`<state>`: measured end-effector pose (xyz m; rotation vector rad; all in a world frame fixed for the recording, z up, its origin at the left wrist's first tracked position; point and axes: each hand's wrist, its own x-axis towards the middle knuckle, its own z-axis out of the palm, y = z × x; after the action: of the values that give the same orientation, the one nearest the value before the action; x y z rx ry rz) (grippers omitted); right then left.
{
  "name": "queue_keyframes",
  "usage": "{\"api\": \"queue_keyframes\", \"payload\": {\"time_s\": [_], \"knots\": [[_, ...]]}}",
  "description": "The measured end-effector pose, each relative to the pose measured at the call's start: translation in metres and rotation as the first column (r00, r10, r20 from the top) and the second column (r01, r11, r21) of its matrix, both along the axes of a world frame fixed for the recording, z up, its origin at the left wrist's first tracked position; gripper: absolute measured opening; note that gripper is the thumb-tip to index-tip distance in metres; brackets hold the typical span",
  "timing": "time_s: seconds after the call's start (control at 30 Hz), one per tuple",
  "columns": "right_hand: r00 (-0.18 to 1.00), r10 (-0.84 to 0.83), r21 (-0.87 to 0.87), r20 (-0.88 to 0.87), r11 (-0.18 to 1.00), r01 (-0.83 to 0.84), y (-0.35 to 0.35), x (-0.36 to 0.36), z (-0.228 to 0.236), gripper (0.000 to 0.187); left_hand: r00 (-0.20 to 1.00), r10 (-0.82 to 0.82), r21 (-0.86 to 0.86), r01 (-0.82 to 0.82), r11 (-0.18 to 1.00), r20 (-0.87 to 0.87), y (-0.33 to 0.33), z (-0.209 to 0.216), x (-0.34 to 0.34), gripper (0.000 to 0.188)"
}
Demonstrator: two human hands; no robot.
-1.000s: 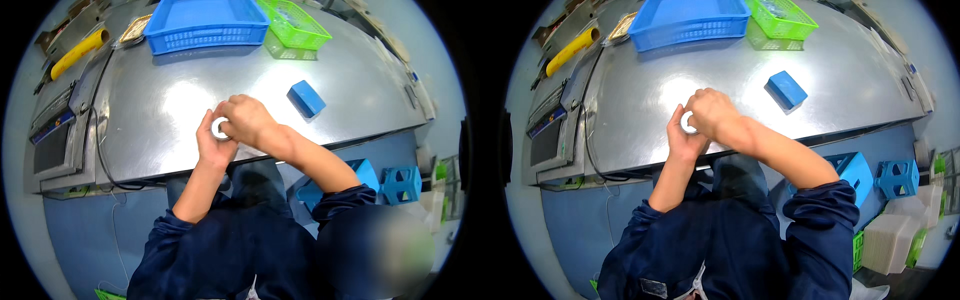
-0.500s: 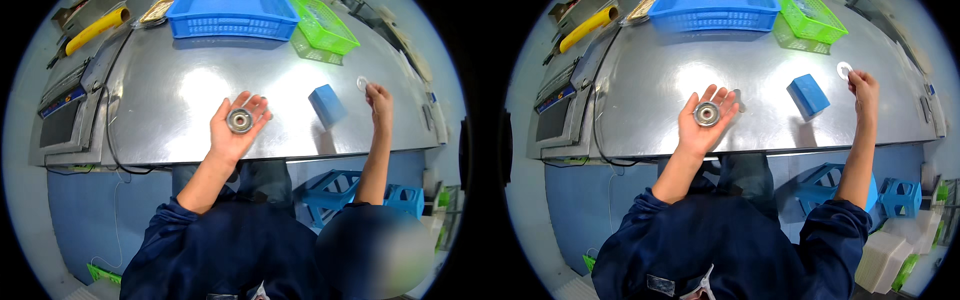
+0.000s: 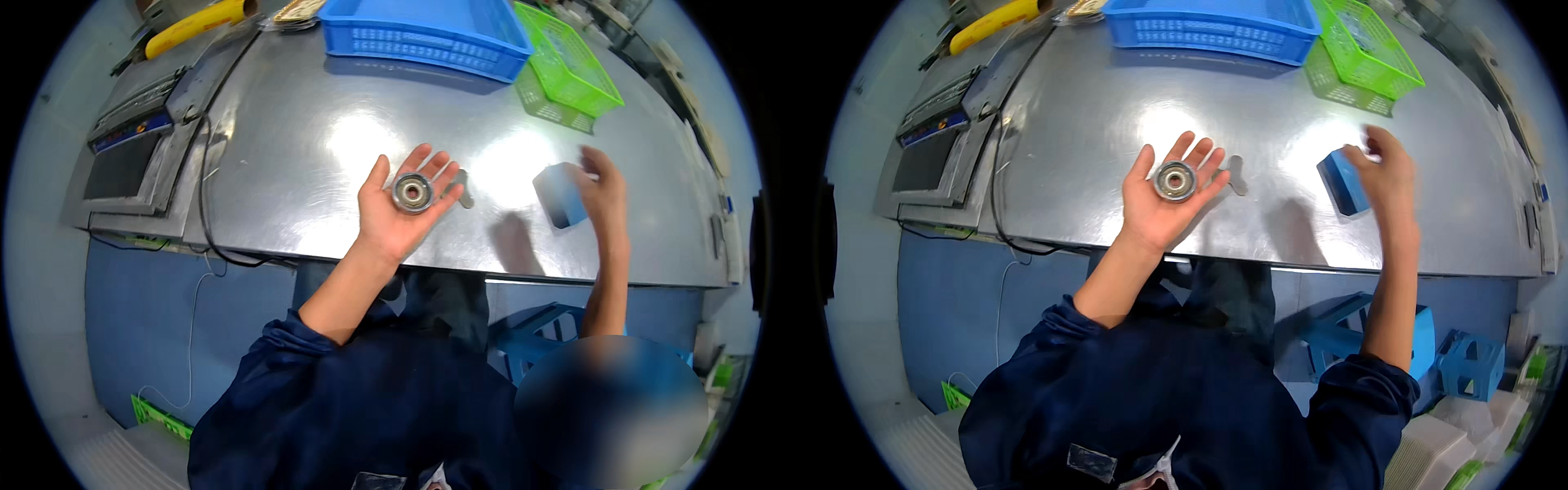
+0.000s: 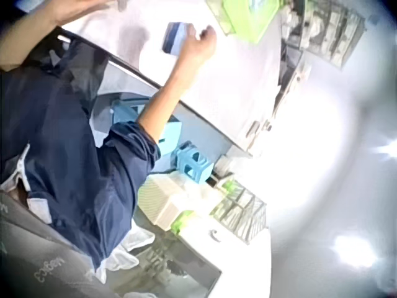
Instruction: The person disassembles a lock cylinder, removes a retaining ring, and opens a blue case containing small metal pins. Using tweezers, they pick up individual pins and insert them into the cylinder's internal chambers. The person repeats this process, carefully placing multiple pins into the lock mechanism.
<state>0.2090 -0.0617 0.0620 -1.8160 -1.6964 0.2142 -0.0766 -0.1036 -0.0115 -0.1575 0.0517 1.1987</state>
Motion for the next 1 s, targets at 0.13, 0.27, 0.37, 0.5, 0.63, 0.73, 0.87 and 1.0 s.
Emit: {"api": "queue_keyframes", "payload": {"time_s": [0.13, 0.27, 0.37, 0.5, 0.63, 0.73, 0.87, 1.0], "knots": [[0.808, 0.588, 0.029, 0.045, 0.807, -0.589, -0.027, -0.135, 0.014, 0.064, 0.999, 0.035, 0.021, -0.034, 0.999, -0.019, -0.002, 0.006, -0.014, 0.062], [0.661, 0.746, -0.098, 0.080, 0.666, -0.740, -0.023, -0.198, -0.005, 0.074, 0.988, 0.088, 0.042, -0.083, 0.996, -0.129, -0.007, 0.003, -0.035, 0.066], [0.653, 0.757, -0.093, -0.025, 0.648, -0.756, -0.012, -0.216, -0.018, 0.071, 0.993, 0.096, 0.065, -0.092, 0.994, -0.074, -0.001, -0.004, -0.048, 0.063], [0.655, 0.754, -0.059, -0.052, 0.652, -0.756, -0.013, -0.259, -0.020, 0.066, 0.985, 0.149, 0.049, -0.145, 0.988, -0.085, -0.006, -0.006, -0.085, 0.065], [0.719, 0.682, -0.118, -0.133, 0.710, -0.695, -0.011, -0.283, -0.017, 0.069, 0.979, 0.156, 0.005, -0.157, 0.988, -0.128, -0.015, -0.006, -0.124, 0.072], [0.769, 0.630, -0.127, -0.108, 0.758, -0.639, 0.007, -0.281, -0.030, 0.069, 0.554, 0.234, 0.164, -0.174, 0.971, -0.799, -0.052, 0.006, -0.172, 0.064], [0.812, 0.579, -0.155, -0.077, 0.798, -0.583, 0.030, -0.276, -0.055, 0.070, -0.740, 0.322, 0.728, -0.315, 0.609, -0.590, -0.025, 0.024, -0.281, 0.023], [0.810, 0.586, -0.183, -0.010, 0.796, -0.578, 0.036, -0.284, -0.061, 0.067, -0.974, -0.113, 0.757, 0.079, 0.649, 0.198, 0.010, 0.014, -0.377, 0.017]]}}
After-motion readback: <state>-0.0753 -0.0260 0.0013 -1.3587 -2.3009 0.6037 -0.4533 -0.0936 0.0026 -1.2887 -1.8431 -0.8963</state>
